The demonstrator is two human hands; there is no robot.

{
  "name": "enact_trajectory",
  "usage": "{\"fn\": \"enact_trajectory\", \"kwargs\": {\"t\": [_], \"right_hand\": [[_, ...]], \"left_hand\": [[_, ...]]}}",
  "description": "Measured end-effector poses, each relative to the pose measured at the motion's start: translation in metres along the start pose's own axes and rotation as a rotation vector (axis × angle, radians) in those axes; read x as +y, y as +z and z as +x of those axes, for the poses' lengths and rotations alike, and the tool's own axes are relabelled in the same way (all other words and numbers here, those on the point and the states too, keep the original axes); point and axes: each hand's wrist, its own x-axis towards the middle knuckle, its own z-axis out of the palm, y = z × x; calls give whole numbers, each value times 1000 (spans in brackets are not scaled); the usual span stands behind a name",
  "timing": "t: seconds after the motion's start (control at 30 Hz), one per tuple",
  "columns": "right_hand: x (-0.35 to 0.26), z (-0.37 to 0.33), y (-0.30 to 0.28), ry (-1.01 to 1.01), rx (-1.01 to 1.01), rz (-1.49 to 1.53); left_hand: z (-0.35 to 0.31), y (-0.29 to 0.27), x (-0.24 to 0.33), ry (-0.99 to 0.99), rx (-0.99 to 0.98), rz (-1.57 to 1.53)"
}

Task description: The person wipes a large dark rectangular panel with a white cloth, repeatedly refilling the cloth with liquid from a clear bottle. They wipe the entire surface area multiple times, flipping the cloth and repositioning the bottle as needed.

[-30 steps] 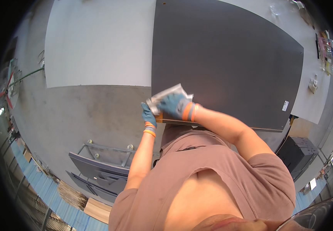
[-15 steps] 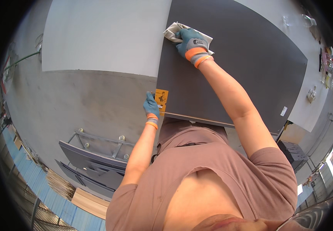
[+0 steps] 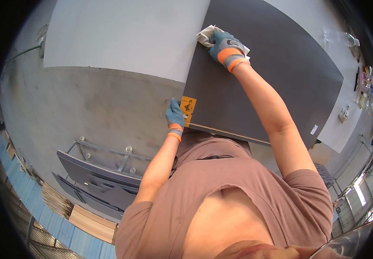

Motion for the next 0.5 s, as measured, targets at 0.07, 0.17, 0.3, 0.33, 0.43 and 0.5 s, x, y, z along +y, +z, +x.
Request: {"fn": "enact_trajectory", "kwargs": {"t": [0.07,0.17,0.3,0.33,0.43,0.5], "right_hand": [[-13,1,-1,51,-1,-10],[-17,7,7,83,47,-4],[-11,-6,-2,-2,14,67],[-10,-5,2,-2,37,38],[-21,-3,1,43,68,24],[-27,3,4,53,88,52]], "left_hand": [[0,0,1,13,-6,27],[-6,1,6,36,-24,34],[-9,-1,14,55,4,99],[-8,-1,13,54,1,85],[-7,-1,11,49,3,67],[-6,0,9,52,21,81]]}}
